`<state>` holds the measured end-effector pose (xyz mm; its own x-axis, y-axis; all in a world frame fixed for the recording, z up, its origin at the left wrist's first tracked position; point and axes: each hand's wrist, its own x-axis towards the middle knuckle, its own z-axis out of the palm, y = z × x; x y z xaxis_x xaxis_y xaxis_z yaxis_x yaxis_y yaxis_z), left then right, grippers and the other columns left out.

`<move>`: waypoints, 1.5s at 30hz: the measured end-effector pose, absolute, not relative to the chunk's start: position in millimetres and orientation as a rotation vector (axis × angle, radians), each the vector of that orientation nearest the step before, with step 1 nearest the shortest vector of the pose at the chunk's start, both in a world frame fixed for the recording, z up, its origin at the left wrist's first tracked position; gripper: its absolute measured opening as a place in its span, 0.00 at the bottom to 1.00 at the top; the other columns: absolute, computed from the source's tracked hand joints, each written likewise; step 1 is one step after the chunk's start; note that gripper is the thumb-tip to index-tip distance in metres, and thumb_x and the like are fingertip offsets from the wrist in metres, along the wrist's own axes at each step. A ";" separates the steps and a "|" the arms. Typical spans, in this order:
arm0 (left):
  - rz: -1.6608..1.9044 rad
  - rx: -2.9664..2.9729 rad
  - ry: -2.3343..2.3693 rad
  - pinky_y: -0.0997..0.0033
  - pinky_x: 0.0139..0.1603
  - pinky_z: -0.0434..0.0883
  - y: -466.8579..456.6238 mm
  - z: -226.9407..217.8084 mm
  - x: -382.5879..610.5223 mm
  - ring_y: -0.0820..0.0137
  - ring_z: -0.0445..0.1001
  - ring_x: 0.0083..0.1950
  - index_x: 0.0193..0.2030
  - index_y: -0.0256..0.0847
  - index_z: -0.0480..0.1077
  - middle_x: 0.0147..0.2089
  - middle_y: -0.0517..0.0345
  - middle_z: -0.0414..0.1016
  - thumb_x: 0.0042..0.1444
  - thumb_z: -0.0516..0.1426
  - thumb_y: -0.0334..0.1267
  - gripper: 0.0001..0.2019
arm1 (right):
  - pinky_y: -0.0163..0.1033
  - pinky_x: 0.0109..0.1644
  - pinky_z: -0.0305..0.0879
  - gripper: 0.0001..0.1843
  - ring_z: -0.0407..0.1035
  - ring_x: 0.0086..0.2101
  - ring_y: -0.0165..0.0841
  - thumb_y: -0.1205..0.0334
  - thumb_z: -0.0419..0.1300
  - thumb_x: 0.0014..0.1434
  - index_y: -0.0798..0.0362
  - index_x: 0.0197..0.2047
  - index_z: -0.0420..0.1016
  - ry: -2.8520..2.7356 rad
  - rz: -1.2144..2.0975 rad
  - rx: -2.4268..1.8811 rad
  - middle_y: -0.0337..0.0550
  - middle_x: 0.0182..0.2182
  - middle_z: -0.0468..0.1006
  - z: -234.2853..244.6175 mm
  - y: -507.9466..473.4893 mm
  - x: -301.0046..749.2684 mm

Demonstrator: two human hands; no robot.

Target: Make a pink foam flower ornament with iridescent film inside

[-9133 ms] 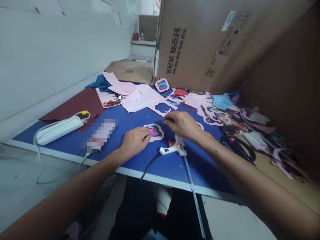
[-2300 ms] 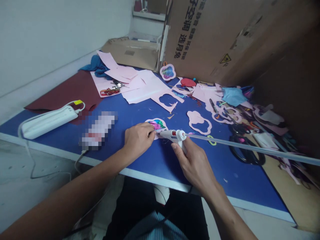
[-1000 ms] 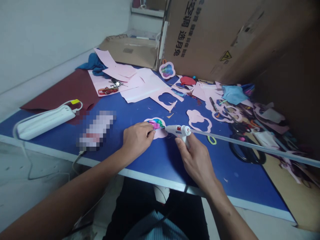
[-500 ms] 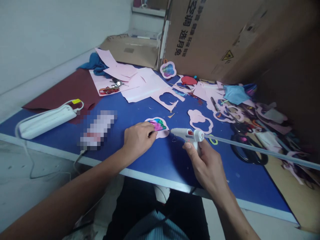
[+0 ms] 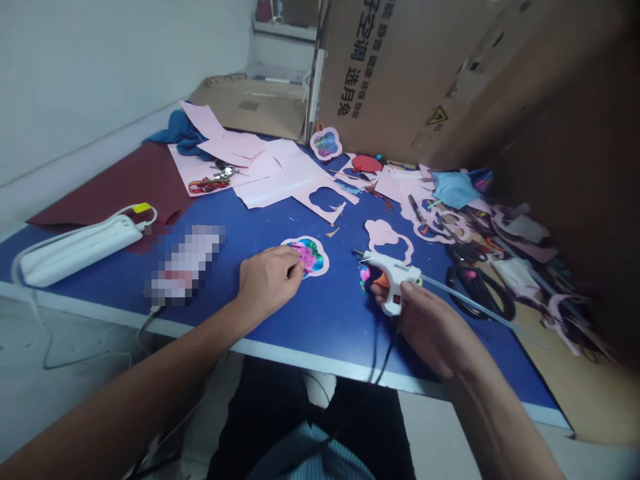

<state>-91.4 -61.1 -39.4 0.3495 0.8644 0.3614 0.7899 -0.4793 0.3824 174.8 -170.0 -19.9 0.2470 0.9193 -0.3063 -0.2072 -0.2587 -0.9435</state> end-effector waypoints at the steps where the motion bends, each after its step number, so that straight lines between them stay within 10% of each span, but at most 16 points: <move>1: 0.802 2.462 1.516 0.64 0.42 0.77 -60.9 -39.5 -91.5 0.62 0.85 0.51 0.37 0.52 0.85 0.52 0.64 0.88 0.67 0.59 0.38 0.13 | 0.56 0.63 0.77 0.20 0.81 0.54 0.49 0.45 0.68 0.65 0.51 0.51 0.83 -0.738 1.298 -1.396 0.55 0.53 0.86 -17.9 -173.7 179.3; 8: 0.803 2.439 1.521 0.64 0.41 0.78 -61.6 -38.2 -90.7 0.61 0.85 0.51 0.36 0.52 0.85 0.51 0.63 0.88 0.66 0.59 0.37 0.13 | 0.64 0.60 0.79 0.32 0.80 0.57 0.56 0.39 0.69 0.63 0.49 0.63 0.80 -0.841 1.356 -1.712 0.59 0.56 0.85 1.8 -224.6 205.1; 21: 0.757 2.469 1.530 0.64 0.45 0.77 -62.3 -37.5 -90.0 0.63 0.85 0.51 0.35 0.50 0.84 0.52 0.61 0.88 0.66 0.59 0.35 0.13 | 0.68 0.78 0.51 0.28 0.51 0.77 0.51 0.57 0.49 0.79 0.57 0.75 0.68 -2.583 -0.147 -1.594 0.58 0.77 0.59 -1.1 -114.4 98.2; 45: 0.743 2.483 1.522 0.64 0.49 0.78 -60.8 -42.5 -90.8 0.62 0.84 0.52 0.40 0.51 0.85 0.53 0.61 0.87 0.66 0.61 0.36 0.09 | 0.70 0.77 0.47 0.29 0.52 0.77 0.53 0.50 0.50 0.79 0.52 0.75 0.69 -2.519 -0.226 -1.690 0.58 0.77 0.59 -18.0 -118.6 100.0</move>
<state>-90.8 -60.8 -42.5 0.3678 0.8663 0.3381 0.7993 -0.4803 0.3612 100.0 -118.6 -18.0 -0.3792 0.9105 0.1651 0.9253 0.3732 0.0671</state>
